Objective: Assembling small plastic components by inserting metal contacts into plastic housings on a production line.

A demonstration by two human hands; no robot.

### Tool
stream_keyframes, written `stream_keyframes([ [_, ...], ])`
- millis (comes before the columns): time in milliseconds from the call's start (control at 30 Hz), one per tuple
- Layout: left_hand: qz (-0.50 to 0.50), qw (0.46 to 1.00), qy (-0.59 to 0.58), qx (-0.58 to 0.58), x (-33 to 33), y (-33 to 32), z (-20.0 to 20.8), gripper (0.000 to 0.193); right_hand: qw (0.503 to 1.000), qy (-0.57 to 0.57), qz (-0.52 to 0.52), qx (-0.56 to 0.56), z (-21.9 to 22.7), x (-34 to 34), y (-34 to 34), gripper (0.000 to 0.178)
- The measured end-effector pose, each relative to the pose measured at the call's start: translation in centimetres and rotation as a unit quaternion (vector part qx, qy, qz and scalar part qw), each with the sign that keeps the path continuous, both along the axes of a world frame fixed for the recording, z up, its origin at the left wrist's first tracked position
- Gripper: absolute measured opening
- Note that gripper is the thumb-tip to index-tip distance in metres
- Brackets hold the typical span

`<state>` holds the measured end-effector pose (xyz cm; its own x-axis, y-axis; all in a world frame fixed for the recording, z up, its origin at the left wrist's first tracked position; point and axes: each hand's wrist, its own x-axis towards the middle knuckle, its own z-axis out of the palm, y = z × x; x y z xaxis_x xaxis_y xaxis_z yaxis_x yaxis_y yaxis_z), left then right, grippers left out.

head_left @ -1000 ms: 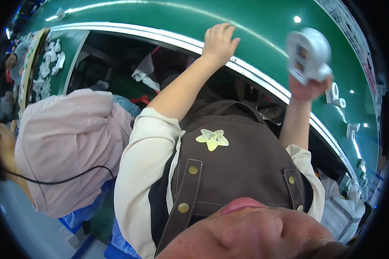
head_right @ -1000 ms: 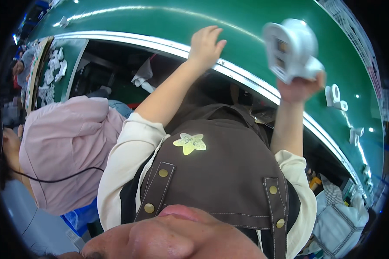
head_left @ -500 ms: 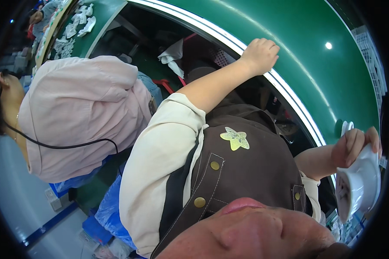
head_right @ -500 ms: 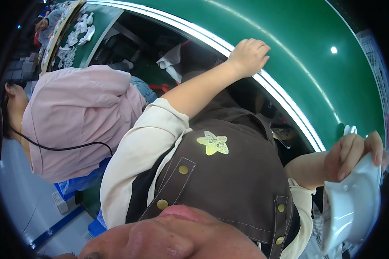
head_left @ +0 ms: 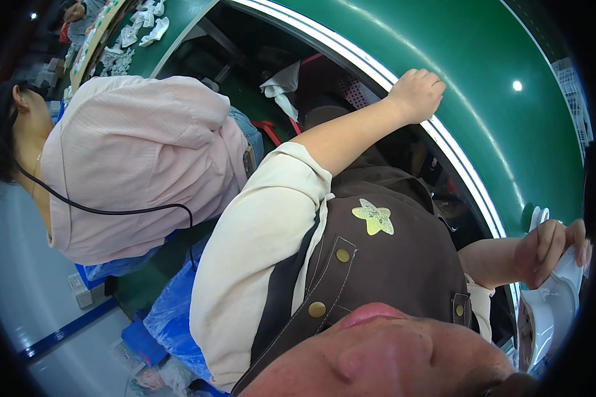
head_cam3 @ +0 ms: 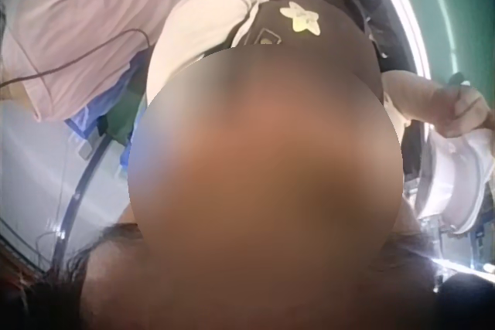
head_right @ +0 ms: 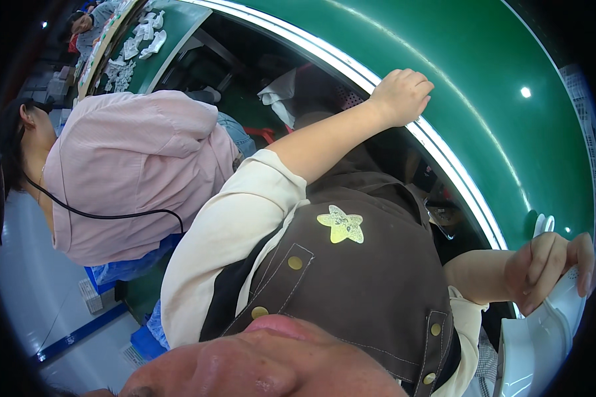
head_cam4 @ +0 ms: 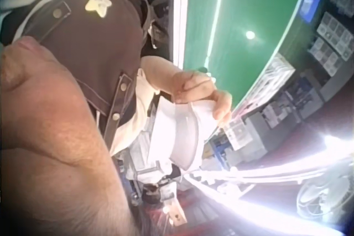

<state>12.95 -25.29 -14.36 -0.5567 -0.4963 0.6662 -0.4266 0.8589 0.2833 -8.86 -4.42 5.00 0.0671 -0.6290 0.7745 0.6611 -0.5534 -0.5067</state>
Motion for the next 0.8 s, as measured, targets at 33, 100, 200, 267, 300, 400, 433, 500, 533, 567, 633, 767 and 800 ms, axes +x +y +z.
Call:
stream_keyframes([
  [33, -0.004, 1.0, 0.005, -0.005, 0.0, 0.0, 0.0, 0.011, 0.998, 0.007, 0.063, 0.022, -0.2, -1.0, -0.2, 0.045],
  [100, -0.001, 1.0, 0.001, -0.003, 0.1, 0.0, 0.1, 0.011, 0.991, 0.014, 0.127, 0.045, -0.2, -1.4, -0.2, 0.045],
  [200, 0.0, 1.0, 0.003, -0.003, 0.2, 0.0, 0.0, 0.01, 0.999, 0.032, 0.021, -0.001, 0.0, -0.7, 0.1, 0.047],
  [267, 0.0, 1.0, 0.008, -0.005, 0.2, 0.0, 0.0, 0.009, 0.998, 0.041, 0.055, 0.017, 0.3, 0.0, -0.3, 0.044],
  [300, 0.003, 1.0, 0.005, -0.007, 0.2, 0.1, 0.1, 0.008, 0.998, 0.04, 0.054, 0.017, 0.0, 1.1, -0.3, 0.044],
  [400, 0.006, 1.0, -0.004, -0.003, 0.1, 0.4, 0.7, 0.009, 0.837, -0.528, -0.131, -0.062, -0.4, 2.1, -0.3, 0.051],
  [433, 0.009, 1.0, -0.012, 0.004, 0.3, 0.5, 0.9, 0.012, 0.972, -0.236, 0.014, -0.009, 0.0, -0.7, -0.8, 0.049],
  [500, 0.011, 1.0, -0.005, -0.002, 0.3, 0.4, 0.8, 0.011, 0.983, 0.085, 0.16, 0.042, 0.2, -2.0, -1.2, 0.047],
  [533, 0.01, 1.0, 0.003, -0.008, 0.3, 0.4, 0.7, 0.011, 0.986, 0.074, 0.145, 0.041, -0.2, -2.0, -1.1, 0.045],
  [567, 0.01, 1.0, 0.002, -0.008, 0.3, 0.4, 0.8, 0.011, 0.989, 0.063, 0.128, 0.041, -0.3, -1.9, -1.0, 0.044],
  [633, 0.007, 1.0, 0.007, -0.008, 0.2, 0.5, 0.9, 0.01, 0.994, 0.04, 0.094, 0.041, -0.6, -1.5, -0.8, 0.041],
  [767, 0.014, 1.0, 0.001, -0.008, 0.3, 0.4, 0.8, 0.009, 0.999, 0.021, 0.013, 0.029, -0.5, -0.4, -1.2, 0.032],
  [800, 0.013, 1.0, 0.003, -0.007, 0.4, 0.4, 0.9, 0.009, 0.999, 0.019, 0.014, 0.028, -0.5, -0.2, -1.4, 0.032],
])
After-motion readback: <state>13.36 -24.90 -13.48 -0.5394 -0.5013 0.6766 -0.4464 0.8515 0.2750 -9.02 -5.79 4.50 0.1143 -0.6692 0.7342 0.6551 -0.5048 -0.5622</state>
